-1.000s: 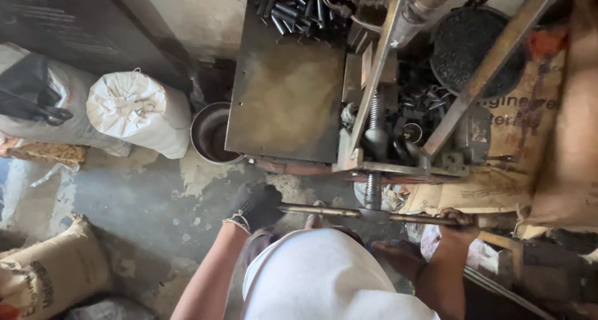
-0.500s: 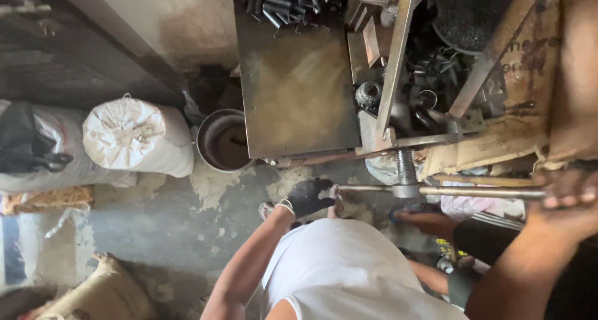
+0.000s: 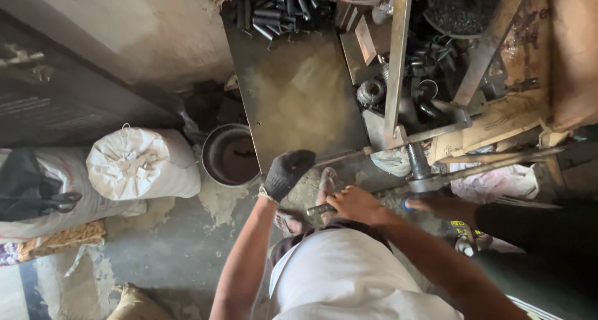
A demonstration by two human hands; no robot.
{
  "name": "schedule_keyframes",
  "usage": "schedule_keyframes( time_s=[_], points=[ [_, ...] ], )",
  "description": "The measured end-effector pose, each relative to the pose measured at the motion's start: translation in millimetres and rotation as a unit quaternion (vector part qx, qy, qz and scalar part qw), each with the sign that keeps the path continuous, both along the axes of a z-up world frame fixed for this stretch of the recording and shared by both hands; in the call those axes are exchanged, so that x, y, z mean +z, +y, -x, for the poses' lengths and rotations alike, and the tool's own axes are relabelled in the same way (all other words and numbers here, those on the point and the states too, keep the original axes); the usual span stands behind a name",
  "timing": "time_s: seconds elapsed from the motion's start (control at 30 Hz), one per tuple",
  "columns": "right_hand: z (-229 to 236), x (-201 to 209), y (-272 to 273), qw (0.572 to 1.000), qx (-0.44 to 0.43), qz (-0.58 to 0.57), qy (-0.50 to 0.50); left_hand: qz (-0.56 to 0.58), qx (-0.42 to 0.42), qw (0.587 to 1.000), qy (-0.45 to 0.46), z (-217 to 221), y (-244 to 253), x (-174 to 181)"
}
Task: The person operates a manual press machine in a workshop. They place metal pieces into the press, pull a lever to activate the press, and then remove the processed pieces, repeating the cycle.
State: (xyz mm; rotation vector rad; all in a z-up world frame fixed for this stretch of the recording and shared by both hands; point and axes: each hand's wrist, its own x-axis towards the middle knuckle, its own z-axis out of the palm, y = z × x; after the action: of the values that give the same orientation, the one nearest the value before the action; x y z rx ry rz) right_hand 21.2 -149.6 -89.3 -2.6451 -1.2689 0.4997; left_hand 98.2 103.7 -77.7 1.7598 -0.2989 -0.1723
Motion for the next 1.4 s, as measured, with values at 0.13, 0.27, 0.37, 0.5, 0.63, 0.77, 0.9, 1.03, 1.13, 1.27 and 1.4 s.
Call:
schedule_keyframes(
  time_s=[0.13,0.27,0.37,0.5,0.63,0.77,0.9,1.03,1.13,1.27,1.4],
  points=[
    [-6.1,-105.3,-18.3,0.967,-0.091,0.219,0.093,0.009,0.011,1.000,0.028,2.3,-0.5,-5.3],
    [-22.8,-126.9,-44.4,0.919,-0.246,0.280,0.125,-0.055,0.012,0.998,-0.033,1.4,0.4,0.0],
    [-37.2,-80.4,-40.7,0.930,-0.310,0.107,0.164,-0.045,0.007,0.999,0.023,-0.4,0.0,9.2],
    [-56.9,35.7,-31.2,0.874,-0.284,-0.272,0.285,-0.035,0.014,0.993,0.109,-8.3,-9.2,22.5],
    [-123.8,137.9,-66.2,0.814,-0.219,-0.536,0.047,0.033,-0.013,0.993,0.110,-56.5,-42.9,36.0],
    [-257.1,131.8,-113.6,0.704,-0.495,-0.482,-0.164,-0.115,0.011,0.991,-0.068,-140.4,-107.0,40.9],
    [-362.0,46.0,-151.2,0.739,-0.533,-0.395,-0.113,-0.194,0.083,0.974,-0.085,-217.8,-168.1,33.8],
    [-391.0,-27.7,-183.3,0.809,-0.512,-0.288,0.014,-0.220,0.128,0.966,-0.037,-267.3,-203.1,2.8],
    [-390.5,-45.5,-195.9,0.799,-0.500,-0.320,0.098,-0.303,0.119,0.937,-0.129,-292.6,-215.5,-19.2],
    [-384.6,-42.2,-191.8,0.747,-0.494,-0.385,0.222,-0.295,0.087,0.946,-0.106,-304.2,-209.9,-19.4],
    [-380.4,-23.3,-174.8,0.810,-0.429,-0.273,0.292,-0.373,-0.007,0.923,-0.091,-303.6,-176.8,19.9]
  ],
)
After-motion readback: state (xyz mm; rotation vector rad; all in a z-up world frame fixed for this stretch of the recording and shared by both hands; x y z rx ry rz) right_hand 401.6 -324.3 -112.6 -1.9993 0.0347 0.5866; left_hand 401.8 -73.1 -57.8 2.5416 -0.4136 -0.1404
